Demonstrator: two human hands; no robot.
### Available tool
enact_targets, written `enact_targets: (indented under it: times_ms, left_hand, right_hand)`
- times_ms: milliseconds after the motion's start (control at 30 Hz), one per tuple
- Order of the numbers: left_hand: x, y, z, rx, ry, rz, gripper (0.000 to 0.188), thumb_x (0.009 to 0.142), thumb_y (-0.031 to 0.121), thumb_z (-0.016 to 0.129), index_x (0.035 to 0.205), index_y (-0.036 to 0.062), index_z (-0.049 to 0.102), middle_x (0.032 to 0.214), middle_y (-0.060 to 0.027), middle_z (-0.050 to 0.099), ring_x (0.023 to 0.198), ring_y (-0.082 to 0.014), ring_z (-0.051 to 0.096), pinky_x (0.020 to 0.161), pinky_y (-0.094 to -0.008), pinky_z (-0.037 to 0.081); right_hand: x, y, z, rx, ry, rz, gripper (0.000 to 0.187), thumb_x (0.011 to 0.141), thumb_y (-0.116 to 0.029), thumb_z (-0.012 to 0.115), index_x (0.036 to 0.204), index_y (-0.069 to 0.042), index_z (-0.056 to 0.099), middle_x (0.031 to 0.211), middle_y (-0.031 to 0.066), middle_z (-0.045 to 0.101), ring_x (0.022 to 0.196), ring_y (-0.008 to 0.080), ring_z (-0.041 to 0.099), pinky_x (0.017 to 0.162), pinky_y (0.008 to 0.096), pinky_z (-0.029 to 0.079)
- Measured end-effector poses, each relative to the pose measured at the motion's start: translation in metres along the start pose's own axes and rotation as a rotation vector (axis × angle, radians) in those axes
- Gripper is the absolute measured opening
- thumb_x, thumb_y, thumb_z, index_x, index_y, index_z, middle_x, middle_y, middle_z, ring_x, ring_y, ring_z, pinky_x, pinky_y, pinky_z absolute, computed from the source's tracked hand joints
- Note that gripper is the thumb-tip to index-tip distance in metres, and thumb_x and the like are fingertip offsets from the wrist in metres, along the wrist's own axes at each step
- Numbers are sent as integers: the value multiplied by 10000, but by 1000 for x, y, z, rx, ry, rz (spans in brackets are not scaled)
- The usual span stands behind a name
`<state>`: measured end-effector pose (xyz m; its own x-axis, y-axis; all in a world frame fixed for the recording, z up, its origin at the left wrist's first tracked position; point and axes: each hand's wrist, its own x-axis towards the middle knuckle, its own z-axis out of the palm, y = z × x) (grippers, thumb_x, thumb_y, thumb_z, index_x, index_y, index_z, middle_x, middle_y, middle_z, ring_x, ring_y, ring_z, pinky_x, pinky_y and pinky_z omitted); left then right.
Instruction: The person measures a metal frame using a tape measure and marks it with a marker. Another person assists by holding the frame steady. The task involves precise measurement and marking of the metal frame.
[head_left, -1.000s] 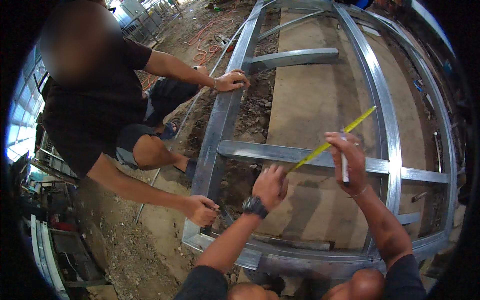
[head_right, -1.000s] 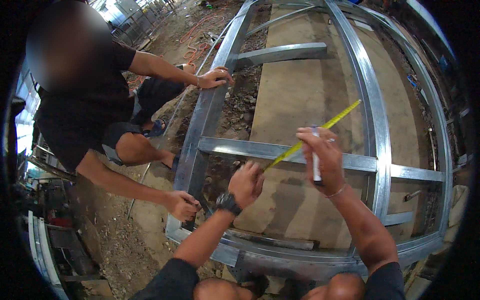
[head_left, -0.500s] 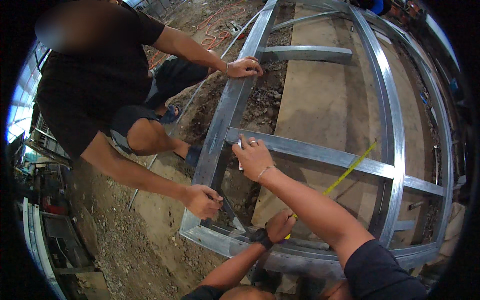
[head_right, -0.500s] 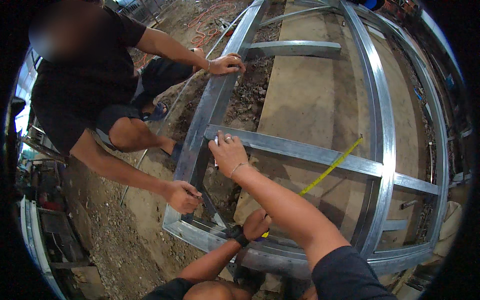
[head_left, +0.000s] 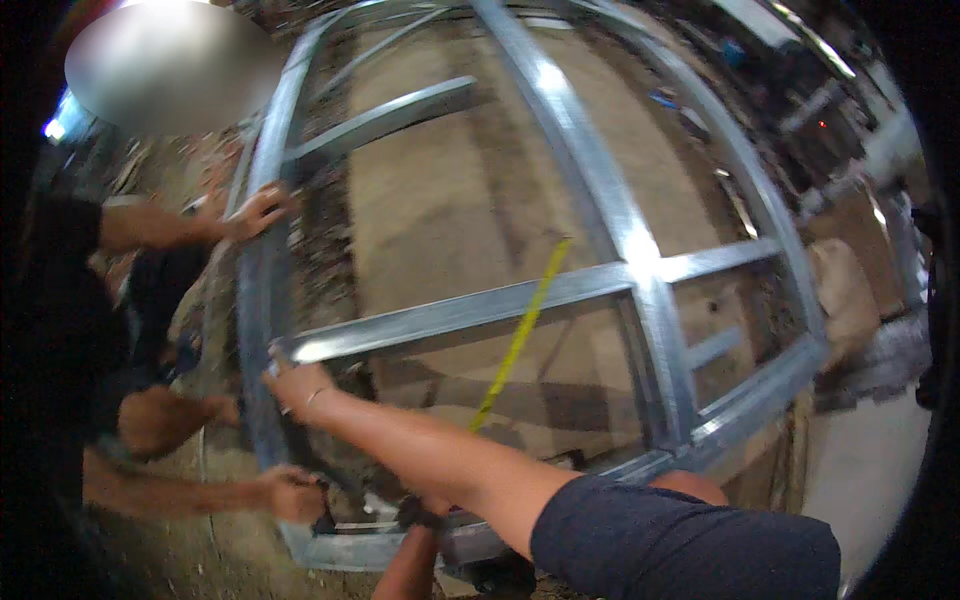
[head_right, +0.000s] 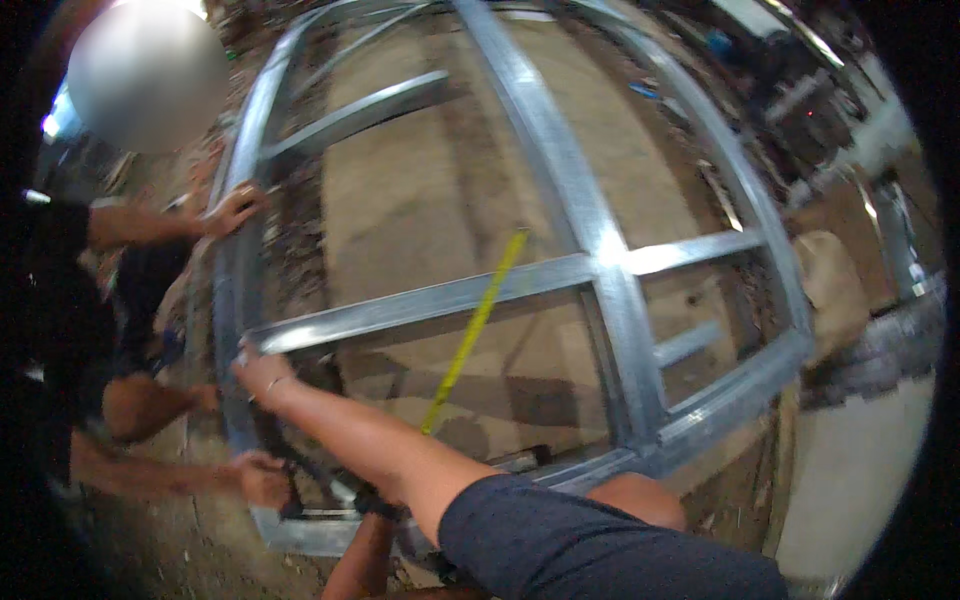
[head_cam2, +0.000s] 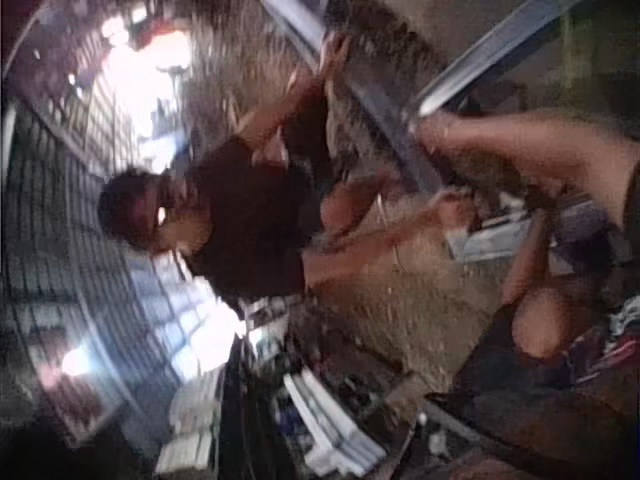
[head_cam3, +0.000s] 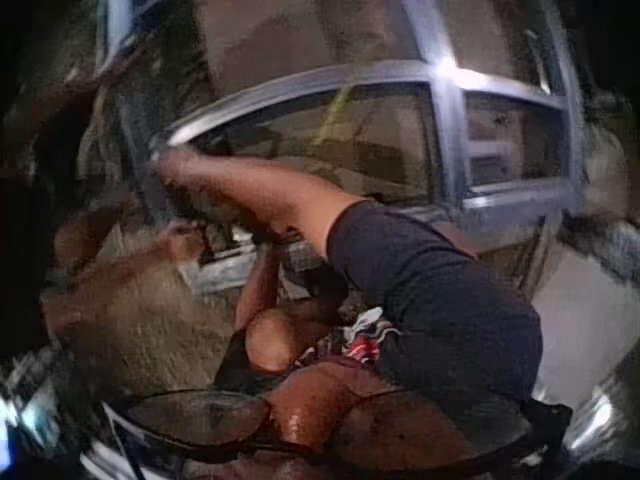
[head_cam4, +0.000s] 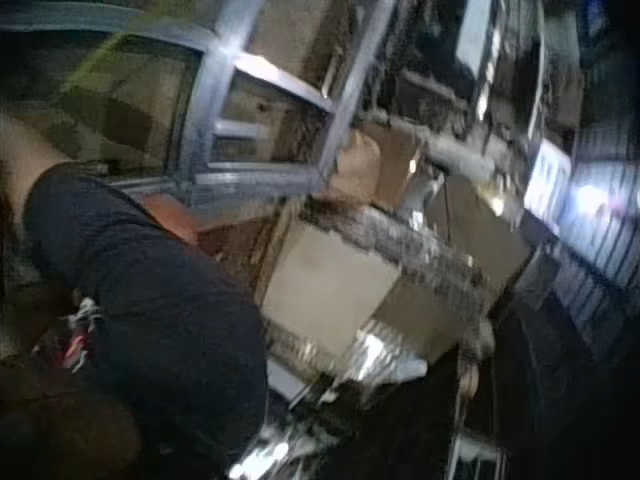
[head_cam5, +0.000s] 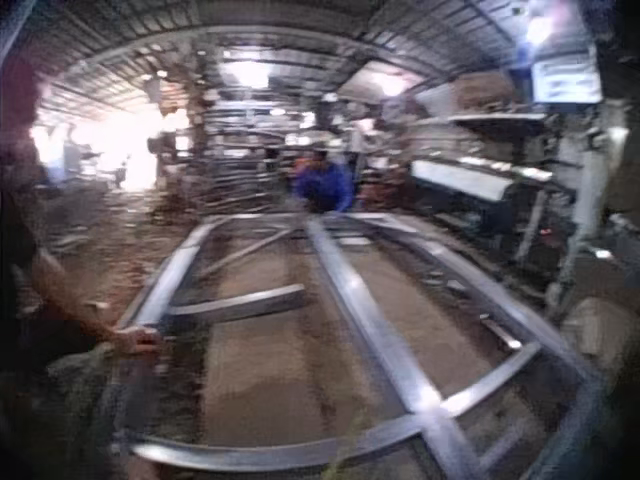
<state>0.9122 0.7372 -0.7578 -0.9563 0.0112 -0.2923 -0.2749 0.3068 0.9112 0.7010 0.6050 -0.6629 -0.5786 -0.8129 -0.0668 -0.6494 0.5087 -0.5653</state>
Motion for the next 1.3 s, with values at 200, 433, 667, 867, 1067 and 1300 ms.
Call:
enact_targets:
  times_ms: [200, 433, 667, 867, 1067, 1300]
  left_hand:
    - [-3, 42, -23, -134, -4, -264, 315, 1049, 191, 667, 1280, -21, 694, 1134, -172, 753, 1036, -281, 712, 932, -379, 539]
    - [41, 113, -94, 331, 33, 107, 182, 1057, 175, 678, 1065, -5, 652, 887, -147, 673, 797, -238, 644, 736, -388, 509]
    - [150, 182, -152, 747, 2, 260, 270, 1061, 317, 660, 1000, 55, 636, 930, -191, 647, 896, -426, 663, 757, -500, 510]
    - [208, 197, -143, 926, -10, 387, 280, 1076, 317, 615, 975, 56, 622, 964, -182, 633, 1003, -430, 644, 857, -521, 504]
    - [220, 189, -141, 1006, -48, 398, 278, 1081, 329, 593, 1019, 65, 658, 997, -176, 649, 1044, -408, 637, 899, -515, 492]
    - [232, 193, -123, 968, -118, 486, 288, 1077, 344, 596, 1038, 66, 661, 1041, -165, 662, 1048, -403, 632, 914, -513, 485]
  right_hand:
    - [-115, 47, -87, 51, 278, -173, 526, 844, -175, 821, 1323, -90, 620, 1274, 192, 702, 1149, 378, 734, 1044, 532, 525]
    - [-261, 167, -179, -321, 511, -212, 254, 972, -251, 743, 1206, -175, 678, 1070, 50, 739, 1119, 270, 708, 1257, 549, 309]
    - [-264, 230, -164, -224, 676, -79, 318, 917, -114, 736, 1194, -211, 616, 1087, 53, 707, 1065, 269, 710, 1047, 474, 401]
    - [-243, 267, -148, -195, 646, 114, 399, 862, -51, 719, 1204, -218, 600, 1098, 43, 698, 1069, 270, 686, 944, 437, 419]
    - [-246, 264, -150, -192, 579, 207, 398, 879, -63, 695, 1236, -206, 594, 1115, 59, 699, 1100, 272, 676, 950, 441, 428]
    - [-248, 259, -150, -200, 589, 227, 423, 863, -93, 735, 1246, -203, 592, 1122, 70, 700, 1115, 265, 670, 953, 431, 437]
